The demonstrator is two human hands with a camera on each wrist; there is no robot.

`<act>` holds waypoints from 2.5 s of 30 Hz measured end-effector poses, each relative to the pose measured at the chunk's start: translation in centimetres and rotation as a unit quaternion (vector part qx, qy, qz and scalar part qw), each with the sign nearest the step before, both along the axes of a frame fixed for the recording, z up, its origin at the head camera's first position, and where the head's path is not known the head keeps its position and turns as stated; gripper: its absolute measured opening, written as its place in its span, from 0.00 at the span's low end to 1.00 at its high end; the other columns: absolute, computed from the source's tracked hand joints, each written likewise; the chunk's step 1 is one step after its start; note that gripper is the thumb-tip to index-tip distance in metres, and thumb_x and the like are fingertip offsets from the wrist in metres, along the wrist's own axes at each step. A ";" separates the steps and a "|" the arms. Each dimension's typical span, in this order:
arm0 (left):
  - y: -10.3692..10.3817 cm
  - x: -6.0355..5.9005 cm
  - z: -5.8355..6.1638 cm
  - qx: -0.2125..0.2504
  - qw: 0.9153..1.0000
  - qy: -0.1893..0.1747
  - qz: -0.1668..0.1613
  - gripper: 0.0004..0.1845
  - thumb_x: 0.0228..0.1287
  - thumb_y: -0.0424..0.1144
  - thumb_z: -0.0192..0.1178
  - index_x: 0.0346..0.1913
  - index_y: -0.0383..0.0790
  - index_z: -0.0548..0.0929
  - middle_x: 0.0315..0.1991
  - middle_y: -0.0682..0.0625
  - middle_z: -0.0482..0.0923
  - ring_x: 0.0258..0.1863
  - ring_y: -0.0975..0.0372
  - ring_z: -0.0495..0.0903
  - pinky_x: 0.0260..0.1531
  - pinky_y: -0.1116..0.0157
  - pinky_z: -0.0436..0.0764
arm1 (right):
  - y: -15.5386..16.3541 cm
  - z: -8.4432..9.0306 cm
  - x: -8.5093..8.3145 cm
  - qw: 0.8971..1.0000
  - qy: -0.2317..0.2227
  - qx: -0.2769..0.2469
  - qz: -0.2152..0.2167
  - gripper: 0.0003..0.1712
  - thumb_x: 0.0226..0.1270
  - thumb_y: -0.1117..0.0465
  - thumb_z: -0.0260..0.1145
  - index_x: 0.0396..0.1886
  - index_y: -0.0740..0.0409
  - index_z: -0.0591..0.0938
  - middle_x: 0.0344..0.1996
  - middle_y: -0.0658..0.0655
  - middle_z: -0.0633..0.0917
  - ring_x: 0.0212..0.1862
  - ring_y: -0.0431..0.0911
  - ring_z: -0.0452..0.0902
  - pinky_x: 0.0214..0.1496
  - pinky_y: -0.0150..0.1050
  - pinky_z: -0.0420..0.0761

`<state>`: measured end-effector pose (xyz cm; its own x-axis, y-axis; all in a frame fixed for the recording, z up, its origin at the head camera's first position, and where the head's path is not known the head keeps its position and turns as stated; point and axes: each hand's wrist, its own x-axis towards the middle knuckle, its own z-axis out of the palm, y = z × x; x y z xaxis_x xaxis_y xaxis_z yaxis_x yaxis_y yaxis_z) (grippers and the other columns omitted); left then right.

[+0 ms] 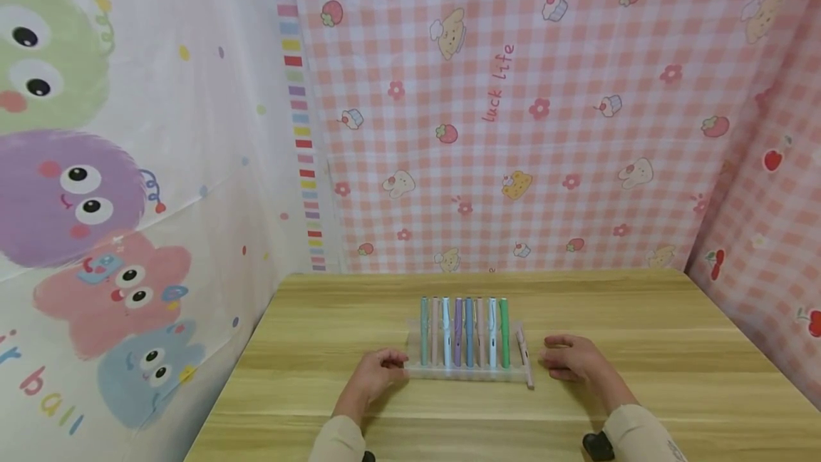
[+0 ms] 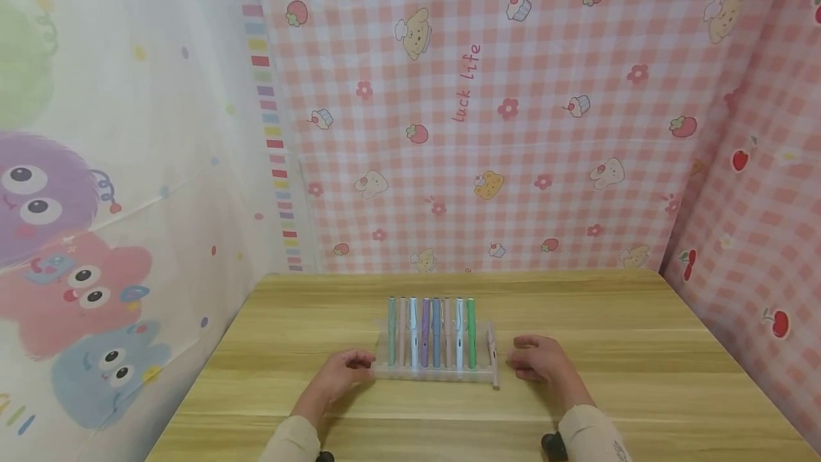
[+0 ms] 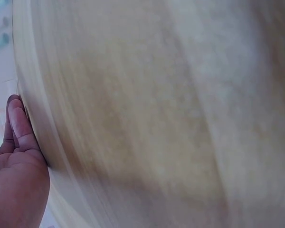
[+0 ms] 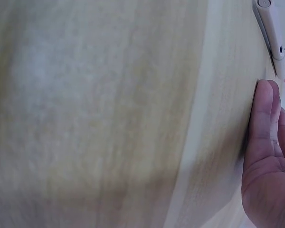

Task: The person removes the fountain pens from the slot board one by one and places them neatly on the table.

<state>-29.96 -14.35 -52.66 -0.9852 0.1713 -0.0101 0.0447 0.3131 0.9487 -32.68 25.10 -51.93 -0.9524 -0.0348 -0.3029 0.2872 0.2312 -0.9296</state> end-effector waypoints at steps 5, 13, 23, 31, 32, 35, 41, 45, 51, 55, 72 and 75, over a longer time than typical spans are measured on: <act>-0.1 0.0 0.1 -0.005 1.000 -0.002 -0.003 0.10 0.57 0.23 0.67 0.43 0.26 0.83 0.40 0.43 0.82 0.38 0.61 0.75 0.39 0.64 0.77 | -0.2 0.2 0.2 1.000 0.001 -0.002 -0.010 0.32 0.68 0.66 0.66 0.67 0.77 0.66 0.38 0.58 0.86 0.39 0.44 0.82 0.41 0.40 0.84; 0.0 0.0 0.1 -0.015 1.000 -0.005 0.001 0.10 0.57 0.25 0.68 0.43 0.27 0.83 0.40 0.44 0.82 0.38 0.61 0.76 0.40 0.63 0.77 | -0.2 0.5 0.5 1.000 0.007 -0.010 -0.011 0.32 0.69 0.66 0.65 0.67 0.77 0.66 0.39 0.59 0.86 0.39 0.45 0.82 0.41 0.41 0.84; 0.0 0.0 -0.1 -0.023 1.000 0.004 0.000 0.11 0.58 0.25 0.67 0.44 0.27 0.84 0.40 0.43 0.82 0.39 0.60 0.76 0.41 0.63 0.77 | -0.8 0.9 0.9 0.999 0.041 -0.014 0.001 0.30 0.70 0.65 0.64 0.67 0.76 0.67 0.49 0.68 0.82 0.47 0.50 0.82 0.48 0.47 0.83; 0.0 -0.1 -0.2 -0.008 1.000 -0.005 0.002 0.11 0.58 0.24 0.67 0.44 0.25 0.83 0.40 0.43 0.82 0.38 0.61 0.76 0.39 0.66 0.77 | -1.9 1.3 1.2 0.997 0.070 -0.036 0.010 0.28 0.70 0.68 0.63 0.64 0.79 0.69 0.55 0.73 0.77 0.51 0.54 0.79 0.53 0.50 0.81; 0.0 -0.1 -0.2 -0.007 1.000 -0.006 0.003 0.11 0.58 0.24 0.67 0.44 0.25 0.83 0.40 0.43 0.82 0.38 0.61 0.76 0.39 0.66 0.77 | -2.1 1.3 1.2 0.996 0.072 -0.044 0.008 0.27 0.69 0.69 0.63 0.64 0.79 0.69 0.55 0.73 0.77 0.51 0.54 0.79 0.53 0.50 0.80; -0.1 -0.1 -0.2 -0.007 1.000 -0.006 0.003 0.12 0.58 0.24 0.67 0.45 0.25 0.83 0.40 0.43 0.82 0.38 0.61 0.76 0.39 0.66 0.77 | -2.7 1.3 1.1 0.995 0.077 -0.057 0.006 0.27 0.70 0.69 0.63 0.63 0.80 0.70 0.55 0.74 0.77 0.52 0.55 0.80 0.54 0.49 0.80; -0.1 -0.1 -0.2 -0.004 1.000 -0.012 0.003 0.11 0.58 0.25 0.67 0.45 0.25 0.83 0.40 0.44 0.82 0.38 0.61 0.75 0.40 0.65 0.77 | -3.6 1.3 1.0 0.995 0.081 -0.053 0.004 0.27 0.69 0.66 0.65 0.62 0.78 0.72 0.54 0.72 0.79 0.53 0.58 0.80 0.55 0.49 0.80; 0.0 -0.1 -0.1 -0.006 1.000 -0.014 0.003 0.11 0.58 0.25 0.67 0.45 0.25 0.83 0.40 0.44 0.82 0.38 0.61 0.75 0.40 0.65 0.76 | -4.1 1.1 0.9 0.995 0.085 -0.046 0.003 0.26 0.68 0.66 0.66 0.61 0.77 0.74 0.53 0.70 0.80 0.53 0.57 0.80 0.54 0.48 0.80; 0.0 0.0 0.1 -0.011 1.000 -0.018 0.005 0.11 0.58 0.25 0.67 0.44 0.26 0.83 0.39 0.45 0.82 0.38 0.61 0.76 0.40 0.64 0.77 | -5.2 1.2 0.8 0.995 0.087 -0.040 -0.004 0.25 0.67 0.66 0.68 0.59 0.76 0.76 0.52 0.69 0.81 0.50 0.52 0.81 0.52 0.47 0.81; -0.1 0.1 0.2 -0.014 1.000 -0.015 0.005 0.11 0.58 0.26 0.68 0.44 0.26 0.83 0.40 0.45 0.82 0.38 0.60 0.76 0.41 0.64 0.77 | -5.7 1.2 0.7 0.996 0.082 -0.036 -0.007 0.25 0.66 0.65 0.69 0.58 0.75 0.77 0.49 0.65 0.83 0.49 0.49 0.81 0.52 0.45 0.81; -0.2 -0.1 -0.2 -0.001 1.000 -0.012 0.003 0.12 0.58 0.26 0.68 0.45 0.26 0.83 0.40 0.44 0.82 0.38 0.61 0.77 0.40 0.64 0.78 | -6.7 1.2 0.4 0.997 0.071 -0.041 -0.013 0.23 0.65 0.66 0.70 0.57 0.72 0.78 0.46 0.60 0.84 0.44 0.47 0.81 0.49 0.45 0.82; -0.3 0.0 -0.1 0.002 1.000 -0.016 0.002 0.12 0.59 0.26 0.68 0.45 0.26 0.83 0.40 0.45 0.82 0.38 0.61 0.77 0.40 0.63 0.78 | -6.9 1.1 0.4 0.996 0.075 -0.038 -0.018 0.20 0.65 0.67 0.69 0.55 0.71 0.79 0.44 0.59 0.84 0.43 0.47 0.81 0.48 0.45 0.82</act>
